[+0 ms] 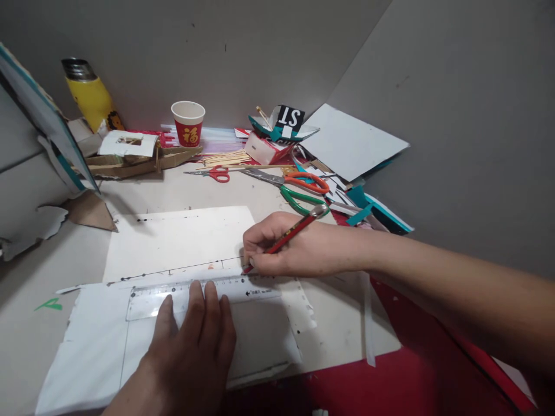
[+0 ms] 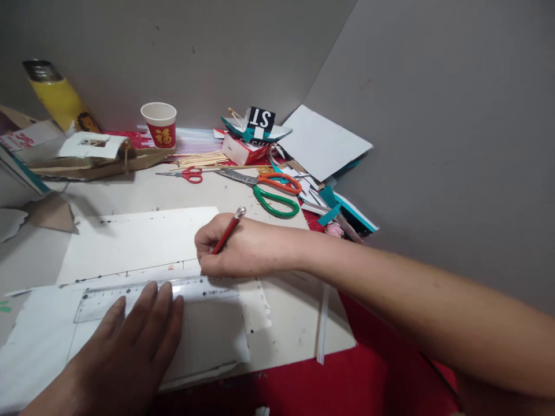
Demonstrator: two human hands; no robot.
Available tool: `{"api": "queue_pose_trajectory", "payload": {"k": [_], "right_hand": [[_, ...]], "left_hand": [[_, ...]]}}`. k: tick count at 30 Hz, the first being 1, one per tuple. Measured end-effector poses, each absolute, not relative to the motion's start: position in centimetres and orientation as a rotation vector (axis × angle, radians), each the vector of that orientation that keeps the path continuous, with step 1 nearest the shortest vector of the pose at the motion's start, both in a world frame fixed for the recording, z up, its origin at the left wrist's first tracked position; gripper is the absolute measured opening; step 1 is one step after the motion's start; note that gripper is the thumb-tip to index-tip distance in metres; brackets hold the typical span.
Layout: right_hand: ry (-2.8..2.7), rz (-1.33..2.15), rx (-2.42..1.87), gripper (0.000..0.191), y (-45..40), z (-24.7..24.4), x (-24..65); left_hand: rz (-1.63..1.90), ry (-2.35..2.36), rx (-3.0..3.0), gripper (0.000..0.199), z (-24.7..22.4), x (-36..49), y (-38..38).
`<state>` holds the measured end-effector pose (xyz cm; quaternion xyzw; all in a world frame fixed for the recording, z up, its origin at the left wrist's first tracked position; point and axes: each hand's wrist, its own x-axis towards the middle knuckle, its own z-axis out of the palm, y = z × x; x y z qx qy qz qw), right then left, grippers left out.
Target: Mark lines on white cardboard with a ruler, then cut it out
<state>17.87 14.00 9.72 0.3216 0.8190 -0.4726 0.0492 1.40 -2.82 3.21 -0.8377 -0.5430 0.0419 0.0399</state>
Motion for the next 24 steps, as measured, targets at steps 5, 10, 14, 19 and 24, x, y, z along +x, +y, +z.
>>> {"api": "queue_pose_trajectory", "payload": {"k": [5, 10, 14, 19, 24], "right_hand": [[2.473, -1.472, 1.029, 0.012, 14.0, 9.5, 19.6], [2.435, -1.461, 1.106, 0.015, 13.8, 9.6, 20.7], [2.412, -1.475, 1.152, 0.013, 13.8, 9.6, 21.1], [2.432, -1.458, 1.175, 0.011, 13.8, 9.4, 21.8], [2.405, -1.437, 1.228, 0.012, 13.7, 9.6, 22.5]], "left_hand": [[0.147, -1.724, -2.58, 0.046, 3.3, 1.5, -2.8], [0.156, -1.728, -2.622, 0.046, 3.8, 1.5, -2.6], [0.158, -1.721, -2.621, 0.047, 3.7, 1.4, -2.6], [0.15, -1.707, -2.596, 0.049, 3.4, 1.4, -2.8], [0.138, -1.689, -2.577, 0.047, 3.2, 1.4, -2.8]]}}
